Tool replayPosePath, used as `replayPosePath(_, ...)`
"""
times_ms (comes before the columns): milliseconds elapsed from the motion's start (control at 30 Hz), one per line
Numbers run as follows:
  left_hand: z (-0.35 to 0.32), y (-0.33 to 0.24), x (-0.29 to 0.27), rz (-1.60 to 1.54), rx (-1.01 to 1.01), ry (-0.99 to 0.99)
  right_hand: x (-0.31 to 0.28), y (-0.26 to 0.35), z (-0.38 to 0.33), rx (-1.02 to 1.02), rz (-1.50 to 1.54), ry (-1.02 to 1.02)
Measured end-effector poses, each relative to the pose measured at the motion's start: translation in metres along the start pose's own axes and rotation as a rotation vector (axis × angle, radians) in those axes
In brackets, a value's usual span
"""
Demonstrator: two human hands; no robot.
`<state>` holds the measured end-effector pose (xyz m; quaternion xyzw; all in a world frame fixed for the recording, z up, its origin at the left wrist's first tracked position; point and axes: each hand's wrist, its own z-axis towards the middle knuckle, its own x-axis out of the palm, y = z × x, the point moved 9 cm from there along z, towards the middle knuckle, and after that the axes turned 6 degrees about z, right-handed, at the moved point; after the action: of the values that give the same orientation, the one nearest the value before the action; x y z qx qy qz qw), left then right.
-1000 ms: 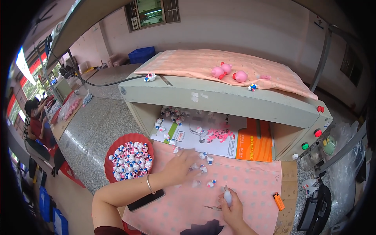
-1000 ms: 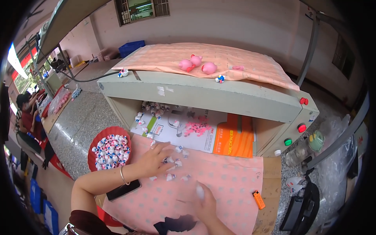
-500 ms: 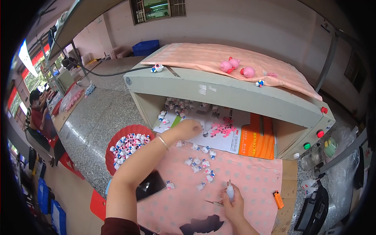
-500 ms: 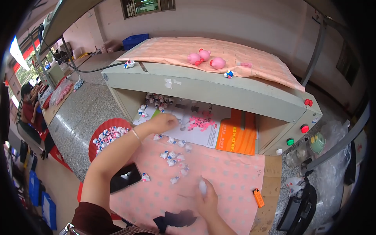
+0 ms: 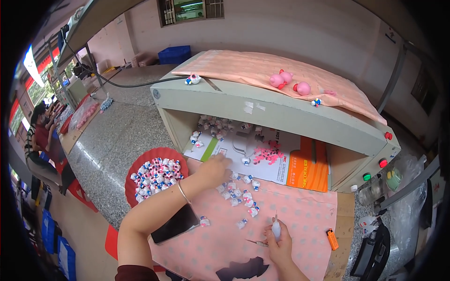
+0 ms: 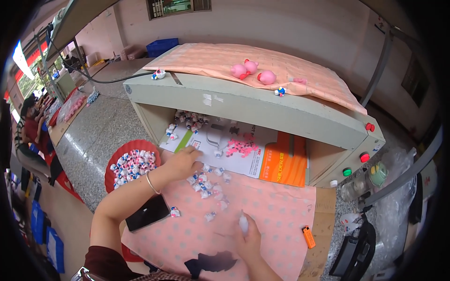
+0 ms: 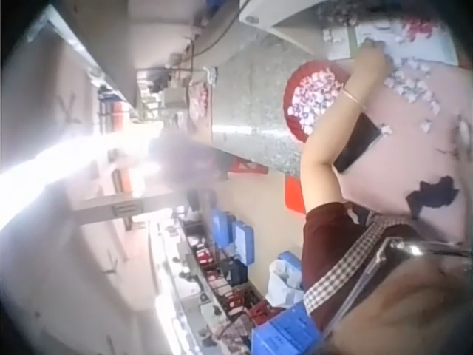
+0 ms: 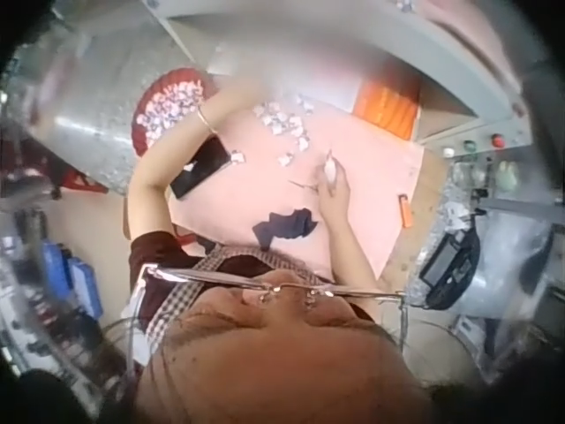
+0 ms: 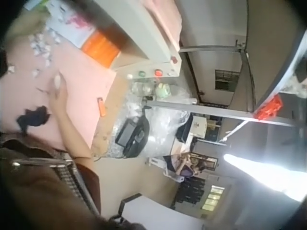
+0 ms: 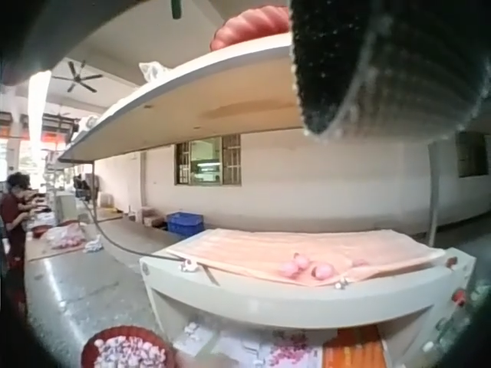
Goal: The person is gluing small plastic pieces onto larger toy components using a squeeze bottle of adhesive at a factory workbench.
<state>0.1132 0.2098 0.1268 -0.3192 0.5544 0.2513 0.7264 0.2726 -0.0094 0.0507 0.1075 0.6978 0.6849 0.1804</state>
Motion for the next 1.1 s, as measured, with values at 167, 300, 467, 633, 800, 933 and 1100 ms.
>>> replayPosePath(167,0.018,-0.012,0.000,-0.158,0.193,-0.182,0.007,0.004,-0.005,0.030,0.046,0.029)
replayPosePath(300,0.007,-0.021,0.020,-0.310,0.074,0.182,0.004,-0.002,-0.010,-0.125,-0.124,0.083)
replayPosePath(467,-0.045,-0.045,-0.008,-0.500,0.205,0.159,0.012,-0.003,-0.018,-0.127,-0.156,0.123)
replayPosePath(633,-0.121,-0.015,-0.034,-0.178,0.113,0.019,0.031,-0.005,-0.028,0.051,0.233,0.044)
replayPosePath(800,-0.204,-0.012,0.013,-0.034,0.004,0.271,0.045,-0.002,-0.040,0.041,0.185,0.036)
replayPosePath(933,-0.216,-0.026,0.015,-0.017,0.123,0.066,0.046,0.003,-0.045,-0.118,0.053,0.019)
replayPosePath(1100,-0.200,-0.049,0.007,-0.787,-0.062,0.184,0.034,0.008,-0.052,-0.011,0.294,-0.110)
